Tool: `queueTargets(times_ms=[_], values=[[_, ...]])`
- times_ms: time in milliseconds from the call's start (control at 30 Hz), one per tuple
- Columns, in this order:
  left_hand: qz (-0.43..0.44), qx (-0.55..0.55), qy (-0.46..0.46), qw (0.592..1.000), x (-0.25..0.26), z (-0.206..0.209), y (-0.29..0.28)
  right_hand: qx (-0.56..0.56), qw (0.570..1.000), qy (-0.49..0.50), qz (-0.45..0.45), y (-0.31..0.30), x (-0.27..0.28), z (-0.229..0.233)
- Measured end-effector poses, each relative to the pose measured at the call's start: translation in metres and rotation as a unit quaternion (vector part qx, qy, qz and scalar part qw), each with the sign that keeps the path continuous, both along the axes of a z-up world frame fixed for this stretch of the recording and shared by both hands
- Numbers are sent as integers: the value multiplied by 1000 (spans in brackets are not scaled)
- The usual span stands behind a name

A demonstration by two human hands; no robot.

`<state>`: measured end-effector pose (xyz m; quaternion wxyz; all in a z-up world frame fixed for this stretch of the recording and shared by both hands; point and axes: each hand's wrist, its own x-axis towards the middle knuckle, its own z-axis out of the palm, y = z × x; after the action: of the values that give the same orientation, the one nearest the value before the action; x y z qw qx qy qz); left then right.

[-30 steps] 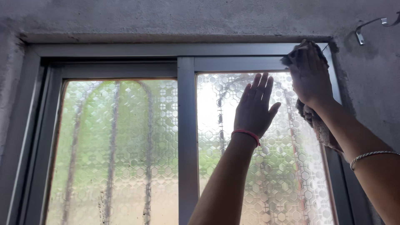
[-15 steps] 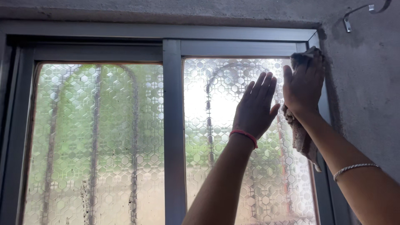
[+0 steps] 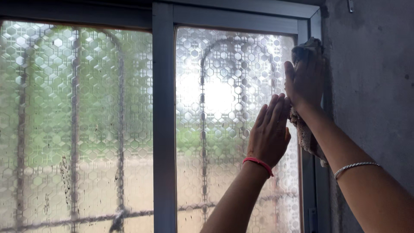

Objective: The person sprays a cleaning solution onto a glass window and then wipes the glass pane and the window frame with a cloth.

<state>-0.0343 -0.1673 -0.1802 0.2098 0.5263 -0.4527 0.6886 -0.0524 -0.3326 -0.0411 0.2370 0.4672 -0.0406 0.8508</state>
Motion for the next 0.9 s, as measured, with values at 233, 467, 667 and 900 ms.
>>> queueTargets(times_ms=[233, 467, 667, 900], values=[[23, 62, -7, 998, -2, -50, 27, 68, 980, 113, 152, 30, -15, -96], [123, -2, -35, 992, 3, 24, 110, -10, 994, 59, 88, 85, -7, -21], [261, -54, -44, 963, 26, 43, 188, -125, 961, 142, 202, 145, -6, -26], [331, -86, -46, 939, 31, 37, 187, -99, 925, 285, 231, 101, -46, -25]])
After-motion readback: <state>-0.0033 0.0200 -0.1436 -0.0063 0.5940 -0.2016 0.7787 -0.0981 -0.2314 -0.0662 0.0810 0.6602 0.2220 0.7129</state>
